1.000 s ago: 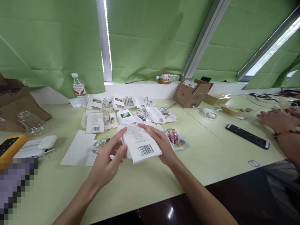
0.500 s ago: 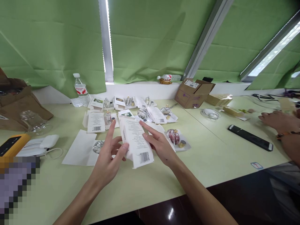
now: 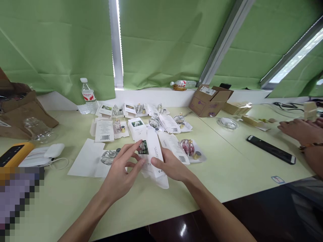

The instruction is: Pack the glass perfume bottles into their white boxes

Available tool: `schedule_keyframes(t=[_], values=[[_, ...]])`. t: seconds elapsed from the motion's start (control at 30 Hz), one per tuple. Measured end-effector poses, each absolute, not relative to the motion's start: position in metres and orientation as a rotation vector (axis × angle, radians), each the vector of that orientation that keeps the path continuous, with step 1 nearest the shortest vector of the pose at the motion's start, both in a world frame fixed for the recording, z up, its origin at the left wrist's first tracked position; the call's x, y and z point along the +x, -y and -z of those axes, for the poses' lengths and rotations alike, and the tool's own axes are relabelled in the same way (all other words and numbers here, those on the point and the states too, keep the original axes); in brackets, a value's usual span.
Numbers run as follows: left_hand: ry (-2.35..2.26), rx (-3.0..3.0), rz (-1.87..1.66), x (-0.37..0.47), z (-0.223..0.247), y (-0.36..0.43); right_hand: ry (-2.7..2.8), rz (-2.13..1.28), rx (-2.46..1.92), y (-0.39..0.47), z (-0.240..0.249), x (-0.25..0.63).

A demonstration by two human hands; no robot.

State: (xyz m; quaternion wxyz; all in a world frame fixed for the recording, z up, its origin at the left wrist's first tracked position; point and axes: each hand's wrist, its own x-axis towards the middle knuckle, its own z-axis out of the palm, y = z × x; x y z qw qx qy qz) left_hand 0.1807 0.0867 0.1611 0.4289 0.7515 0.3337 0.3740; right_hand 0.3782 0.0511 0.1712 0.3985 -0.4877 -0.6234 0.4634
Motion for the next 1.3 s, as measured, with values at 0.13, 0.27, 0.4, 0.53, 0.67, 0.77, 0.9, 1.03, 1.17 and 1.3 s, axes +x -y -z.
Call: schedule_keyframes(t=[0.13,0.27,0.4,0.53,0.67,0.77,0.9,1.03,1.17,1.3], values=[[-0.883,1.901,-0.984,0.181,-0.162,-0.086,1.377,-1.177,-1.278,-0.052,-0.17,0.378],[-1.005,1.885,-1.019,0.182,-0.161,-0.086,1.122,-1.265,-1.159,-0.055,-0.167,0.379],[-0.972,1.724,-0.949,0.184,-0.159,-0.088,1.07,-1.302,-1.025,-0.057,-0.167,0.377],[-0.8,1.598,-0.828,0.184,-0.162,-0.088,1.121,-1.217,-1.034,-0.055,-0.17,0.374],[-0.709,1.475,-0.763,0.183,-0.165,-0.088,1.194,-1.029,-1.156,-0.056,-0.171,0.372],[-0.719,1.411,-0.778,0.182,-0.167,-0.09,1.247,-0.928,-1.201,-0.057,-0.17,0.371],[-0.803,1.397,-0.831,0.181,-0.168,-0.093,1.285,-0.97,-1.189,-0.058,-0.169,0.373],[-0.894,1.418,-0.901,0.181,-0.171,-0.093,1.226,-1.095,-1.122,-0.056,-0.17,0.375],[-0.917,1.441,-0.946,0.18,-0.17,-0.092,1.214,-1.103,-1.064,-0.055,-0.171,0.375],[-0.922,1.543,-0.954,0.178,-0.164,-0.094,1.281,-1.11,-1.101,-0.055,-0.17,0.375]])
